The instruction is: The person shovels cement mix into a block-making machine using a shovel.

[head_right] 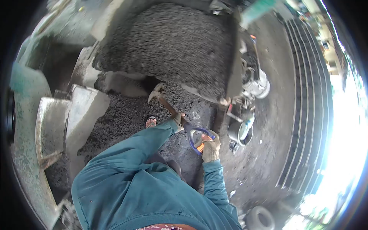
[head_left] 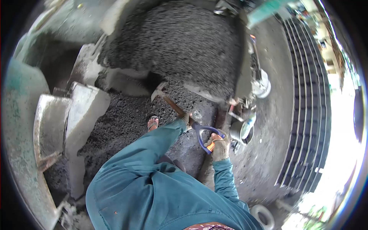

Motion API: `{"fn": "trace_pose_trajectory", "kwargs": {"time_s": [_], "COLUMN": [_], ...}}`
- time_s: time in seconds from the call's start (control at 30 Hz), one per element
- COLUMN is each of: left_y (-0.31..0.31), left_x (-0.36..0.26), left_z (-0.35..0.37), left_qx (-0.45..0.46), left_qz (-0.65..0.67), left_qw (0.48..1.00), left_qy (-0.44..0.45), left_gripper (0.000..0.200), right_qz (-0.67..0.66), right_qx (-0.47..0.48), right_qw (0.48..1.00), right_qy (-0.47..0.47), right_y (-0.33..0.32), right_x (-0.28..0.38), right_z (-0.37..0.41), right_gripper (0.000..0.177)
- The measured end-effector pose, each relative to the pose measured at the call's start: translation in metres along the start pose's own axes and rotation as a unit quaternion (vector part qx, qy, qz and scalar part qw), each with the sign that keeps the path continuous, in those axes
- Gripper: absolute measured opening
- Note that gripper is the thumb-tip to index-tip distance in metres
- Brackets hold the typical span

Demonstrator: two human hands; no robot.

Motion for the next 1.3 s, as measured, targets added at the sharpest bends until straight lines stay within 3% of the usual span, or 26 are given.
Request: {"fn": "trace_pose_trajectory", "kwargs": {"time_s": [0.07, 0.1, 0.2, 0.23, 0.3, 0.33, 0.37, 0.4, 0.43, 0.47, 0.5, 0.53, 0.63, 0.7, 0.87, 0.93, 1.07, 1.1, 1.2, 1.27, 1.3], "left_y": [-0.015, -0.038, -0.109, -0.12, -0.113, -0.128, -0.153, -0.169, -0.176, -0.188, -0.207, -0.226, -0.235, -0.282, -0.336, -0.339, -0.33, -0.326, -0.236, -0.19, -0.194], "left_x": [0.029, 0.042, 0.068, 0.072, 0.081, 0.097, 0.115, 0.131, 0.148, 0.165, 0.18, 0.197, 0.251, 0.279, 0.335, 0.346, 0.307, 0.281, 0.159, 0.084, 0.032], "left_z": [0.024, 0.022, 0.014, 0.031, 0.083, 0.074, 0.058, 0.05, 0.053, 0.052, 0.048, 0.043, 0.08, 0.05, 0.016, 0.008, -0.046, -0.072, -0.094, -0.106, -0.123], "left_qx": [0.058, 0.135, 0.18, 0.075, -0.129, -0.113, -0.095, -0.073, -0.137, -0.111, -0.087, -0.063, -0.116, -0.144, -0.162, -0.167, -0.157, -0.131, 0.004, -0.004, 0.099], "left_qz": [0.09, 0.129, 0.097, 0.039, -0.082, -0.108, -0.129, -0.147, -0.118, -0.12, -0.121, -0.121, -0.113, -0.167, -0.248, -0.269, -0.219, -0.229, -0.28, -0.309, -0.29], "left_qw": [0.994, 0.981, 0.969, 0.991, 0.988, 0.988, 0.986, 0.984, 0.983, 0.987, 0.989, 0.99, 0.981, 0.96, 0.907, 0.9, 0.909, 0.925, 0.947, 0.944, 0.934], "left_qy": [-0.015, -0.054, -0.141, -0.106, -0.025, 0.009, 0.042, 0.073, 0.034, 0.009, -0.018, -0.047, -0.11, -0.171, -0.299, -0.3, -0.317, -0.275, -0.157, -0.113, -0.185], "left_gripper": [0.026, 0.03, 0.038, 0.038, 0.039, 0.038, 0.038, 0.038, 0.037, 0.038, 0.04, 0.042, 0.046, 0.048, 0.047, 0.047, 0.047, 0.049, 0.052, 0.053, 0.051], "right_qz": [0.109, 0.165, 0.256, 0.333, 0.321, 0.317, 0.352, 0.282, 0.208, 0.009, -0.194, -0.394, -0.43, -0.418, -0.353, -0.315, -0.364, -0.399, -0.506, -0.559, -0.559], "right_qx": [0.005, 0.025, 0.094, 0.103, 0.051, 0.026, -0.084, -0.17, -0.251, -0.227, -0.246, -0.273, -0.311, -0.372, -0.492, -0.52, -0.486, -0.464, -0.329, -0.299, -0.307], "right_qw": [0.988, 0.977, 0.921, 0.869, 0.884, 0.888, 0.876, 0.91, 0.928, 0.973, 0.946, 0.872, 0.833, 0.803, 0.766, 0.764, 0.77, 0.766, 0.785, 0.762, 0.763], "right_qy": [-0.106, -0.133, -0.279, -0.351, -0.336, -0.332, -0.319, -0.252, -0.182, -0.051, 0.081, 0.094, 0.156, 0.203, 0.214, 0.217, 0.198, 0.199, 0.141, 0.135, 0.106], "right_y": [-0.019, -0.028, -0.07, -0.086, -0.111, -0.118, -0.119, -0.125, -0.128, -0.131, -0.129, -0.122, -0.117, -0.105, -0.067, -0.059, -0.034, -0.022, 0.024, 0.061, 0.073], "right_x": [-0.003, 0.001, -0.023, -0.039, -0.099, -0.122, -0.132, -0.159, -0.197, -0.235, -0.251, -0.26, -0.322, -0.345, -0.355, -0.341, -0.348, -0.352, -0.325, -0.292, -0.275], "right_z": [0.044, 0.079, 0.164, 0.187, 0.23, 0.245, 0.271, 0.289, 0.305, 0.319, 0.333, 0.353, 0.393, 0.413, 0.444, 0.435, 0.372, 0.341, 0.221, 0.135, 0.096], "right_gripper": [0.043, 0.047, 0.045, 0.045, 0.041, 0.039, 0.03, 0.036, 0.043, 0.055, 0.069, 0.053, 0.021, 0.009, 0.01, 0.008, 0.008, 0.008, 0.009, 0.012, 0.012]}}
Point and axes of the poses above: each hand's wrist, its own z-axis away from the middle knuckle, its own y-axis out of the palm, x = y × z, the point moved 2 cm from there along -z, towards the middle knuckle, and after that the axes turned 2 degrees about x, right-handed, at the moved point
